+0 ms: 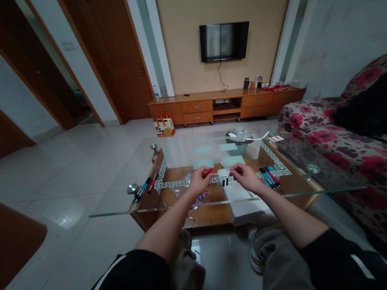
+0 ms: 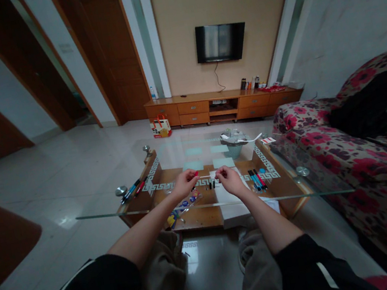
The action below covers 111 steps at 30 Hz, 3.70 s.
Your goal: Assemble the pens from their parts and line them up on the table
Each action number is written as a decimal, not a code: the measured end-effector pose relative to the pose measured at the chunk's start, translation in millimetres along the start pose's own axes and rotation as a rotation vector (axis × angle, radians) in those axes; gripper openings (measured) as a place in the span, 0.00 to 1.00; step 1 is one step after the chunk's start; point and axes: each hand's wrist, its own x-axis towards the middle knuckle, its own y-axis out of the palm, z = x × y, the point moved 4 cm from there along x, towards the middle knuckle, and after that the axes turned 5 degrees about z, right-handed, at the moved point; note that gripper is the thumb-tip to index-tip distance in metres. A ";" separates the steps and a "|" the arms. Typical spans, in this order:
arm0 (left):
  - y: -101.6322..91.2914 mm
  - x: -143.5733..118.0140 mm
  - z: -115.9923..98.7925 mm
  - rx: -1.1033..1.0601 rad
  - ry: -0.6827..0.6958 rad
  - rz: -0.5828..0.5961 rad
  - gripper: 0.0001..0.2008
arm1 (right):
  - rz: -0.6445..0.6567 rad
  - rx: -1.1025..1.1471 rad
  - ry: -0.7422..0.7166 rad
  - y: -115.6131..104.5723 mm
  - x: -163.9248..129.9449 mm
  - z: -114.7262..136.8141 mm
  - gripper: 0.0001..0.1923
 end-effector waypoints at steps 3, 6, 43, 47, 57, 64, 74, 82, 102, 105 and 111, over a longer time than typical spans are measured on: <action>0.7 -0.2 -0.6 -0.005 -0.005 0.005 0.09 | -0.017 0.076 0.022 0.2 -0.8 2.5 0.11; 1.2 0.2 1.0 0.002 -0.009 0.005 0.10 | -0.029 0.237 0.074 1.2 -2.9 6.6 0.15; 6.0 -4.1 -5.1 0.177 0.038 0.100 0.09 | -0.308 0.516 0.178 -9.6 -2.5 -3.4 0.21; 5.8 -3.6 -6.0 0.179 0.041 0.094 0.08 | -0.340 0.515 0.187 -11.7 -3.2 -1.6 0.22; 5.1 -4.0 -8.1 0.231 0.063 0.114 0.08 | -0.247 0.483 0.156 -7.5 -2.9 -0.9 0.22; 5.4 -7.5 -18.8 0.286 0.096 0.176 0.09 | -0.124 0.346 0.133 4.2 -6.2 10.4 0.21; 6.4 -9.8 -19.7 0.354 0.106 0.241 0.09 | -0.032 0.297 0.102 11.4 -11.3 24.3 0.21; 7.7 -8.2 -14.6 0.372 0.180 0.242 0.09 | 0.014 0.254 0.097 13.2 -11.6 22.6 0.21; 7.6 -7.3 -12.0 0.383 0.225 0.251 0.09 | 0.048 0.225 0.018 18.8 -9.4 18.0 0.17; 6.7 -7.6 -12.7 0.388 0.223 0.253 0.09 | 0.053 0.215 -0.001 19.5 -8.4 17.2 0.17; 3.6 -9.1 -15.9 0.394 0.224 0.263 0.09 | 0.040 0.211 -0.003 18.4 -8.5 18.3 0.16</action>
